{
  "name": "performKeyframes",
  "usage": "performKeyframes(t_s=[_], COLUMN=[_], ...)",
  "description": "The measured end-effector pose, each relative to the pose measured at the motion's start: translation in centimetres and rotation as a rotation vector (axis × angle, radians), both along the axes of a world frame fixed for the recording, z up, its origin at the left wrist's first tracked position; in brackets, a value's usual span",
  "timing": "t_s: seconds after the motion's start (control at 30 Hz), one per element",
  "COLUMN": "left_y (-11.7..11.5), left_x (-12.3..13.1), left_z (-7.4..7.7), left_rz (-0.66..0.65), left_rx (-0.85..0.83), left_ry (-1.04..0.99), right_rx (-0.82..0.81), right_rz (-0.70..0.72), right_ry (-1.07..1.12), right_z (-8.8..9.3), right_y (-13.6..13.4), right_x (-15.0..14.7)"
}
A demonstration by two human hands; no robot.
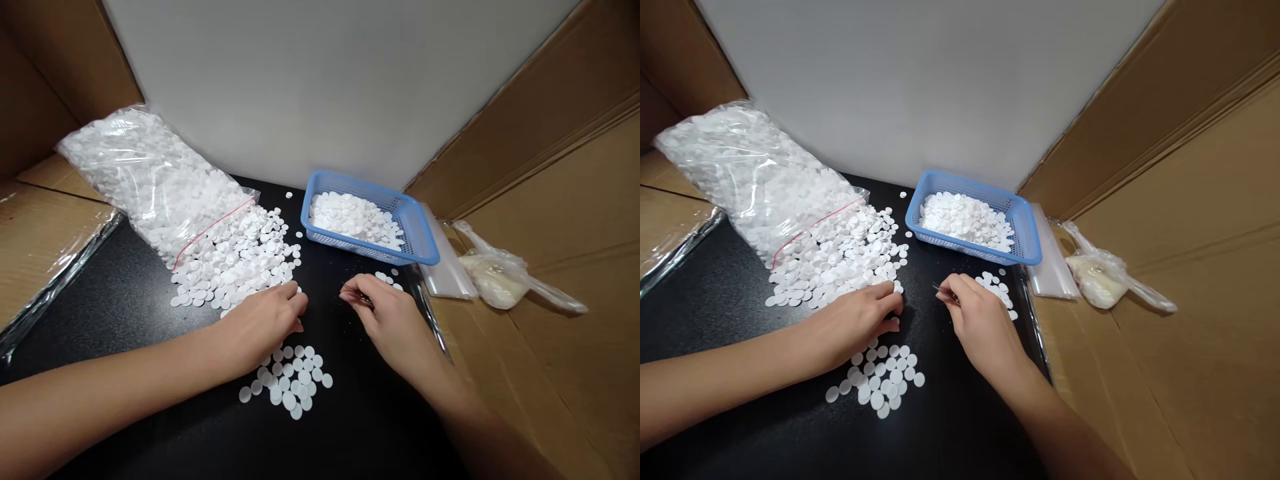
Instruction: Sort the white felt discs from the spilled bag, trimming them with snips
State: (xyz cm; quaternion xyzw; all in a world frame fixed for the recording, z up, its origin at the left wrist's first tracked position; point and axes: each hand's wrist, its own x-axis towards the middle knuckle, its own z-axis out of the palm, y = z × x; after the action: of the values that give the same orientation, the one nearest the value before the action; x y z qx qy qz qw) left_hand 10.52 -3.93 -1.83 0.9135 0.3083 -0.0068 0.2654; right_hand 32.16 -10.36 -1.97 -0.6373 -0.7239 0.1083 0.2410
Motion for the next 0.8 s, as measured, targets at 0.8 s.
performKeyframes(t_s=[0.8], left_y=[0.0], left_x=[1.3], left_z=[2.8], left_rz=[0.619], left_rx=[-1.329], left_ry=[-0.814], right_rx=[0.319], right_rz=[0.093], right_ry=[0.186], right_z=[1.9], right_y=[-2.2], right_x=[-1.9])
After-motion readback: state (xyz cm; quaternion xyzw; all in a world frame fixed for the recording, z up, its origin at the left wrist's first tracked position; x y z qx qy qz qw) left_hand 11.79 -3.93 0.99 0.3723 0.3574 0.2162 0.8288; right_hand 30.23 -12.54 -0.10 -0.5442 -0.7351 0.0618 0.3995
